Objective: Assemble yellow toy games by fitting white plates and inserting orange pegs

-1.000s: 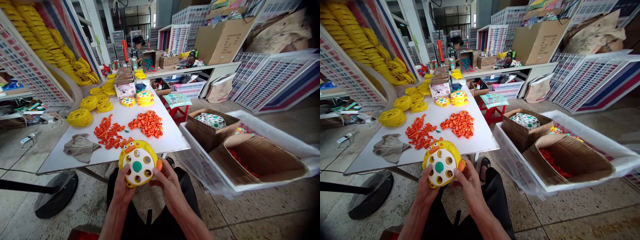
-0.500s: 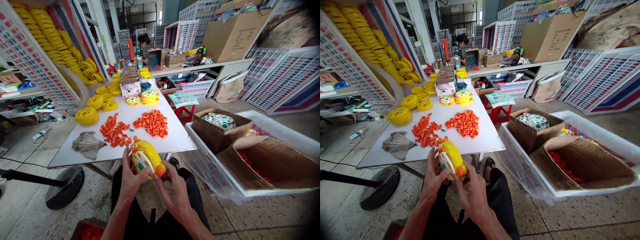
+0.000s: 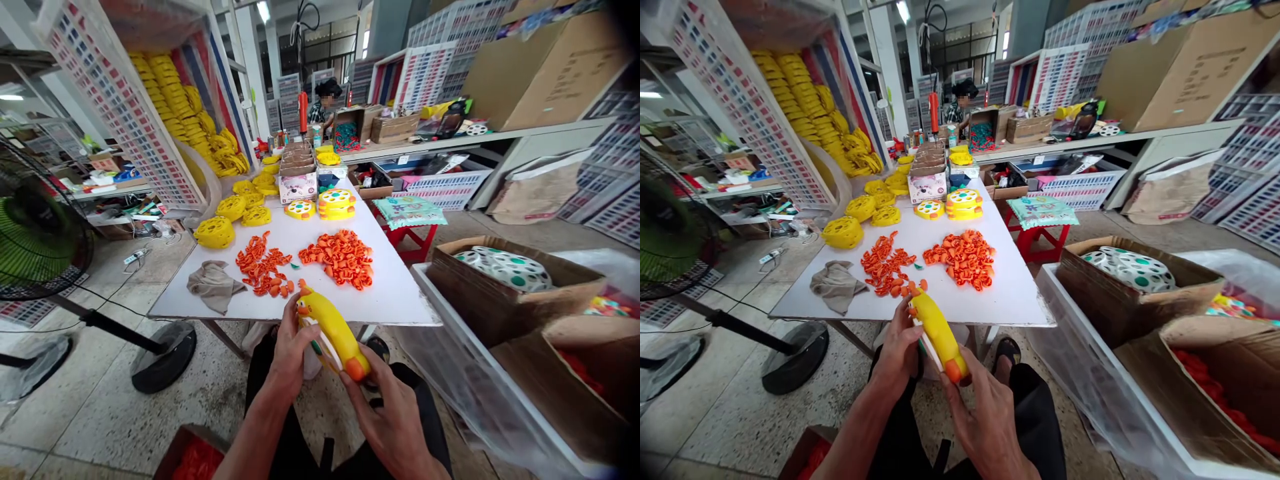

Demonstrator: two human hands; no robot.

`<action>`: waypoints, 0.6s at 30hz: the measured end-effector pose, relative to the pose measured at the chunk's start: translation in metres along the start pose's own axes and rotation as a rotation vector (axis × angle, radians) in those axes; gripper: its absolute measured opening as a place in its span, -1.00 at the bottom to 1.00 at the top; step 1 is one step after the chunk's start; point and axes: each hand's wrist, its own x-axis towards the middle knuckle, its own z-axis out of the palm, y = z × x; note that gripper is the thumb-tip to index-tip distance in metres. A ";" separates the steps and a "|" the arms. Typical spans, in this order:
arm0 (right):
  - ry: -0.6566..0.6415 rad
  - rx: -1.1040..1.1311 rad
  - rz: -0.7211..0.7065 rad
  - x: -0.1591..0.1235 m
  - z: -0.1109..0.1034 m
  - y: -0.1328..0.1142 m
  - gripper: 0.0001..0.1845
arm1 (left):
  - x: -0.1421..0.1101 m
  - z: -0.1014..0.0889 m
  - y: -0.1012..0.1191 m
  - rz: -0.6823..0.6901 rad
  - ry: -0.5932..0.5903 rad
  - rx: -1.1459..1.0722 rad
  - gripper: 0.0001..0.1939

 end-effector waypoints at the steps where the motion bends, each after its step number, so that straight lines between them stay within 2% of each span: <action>1: -0.006 -0.025 -0.041 -0.001 0.001 0.002 -0.63 | 0.000 0.000 -0.001 0.007 0.010 -0.011 -0.31; 5: 0.003 -0.087 -0.141 -0.003 0.001 0.000 -0.63 | -0.002 0.002 -0.002 0.032 0.036 -0.072 -0.32; 10: 0.025 -0.120 -0.194 -0.003 -0.001 -0.001 -0.61 | -0.005 0.002 0.006 0.020 -0.027 -0.112 -0.34; 15: 0.030 -0.080 -0.092 -0.005 -0.002 0.000 -0.62 | -0.004 -0.001 0.006 0.048 -0.054 -0.148 -0.38; 18: -0.004 -0.017 -0.019 -0.004 -0.003 -0.002 -0.61 | 0.001 -0.008 0.001 0.007 -0.054 -0.081 -0.33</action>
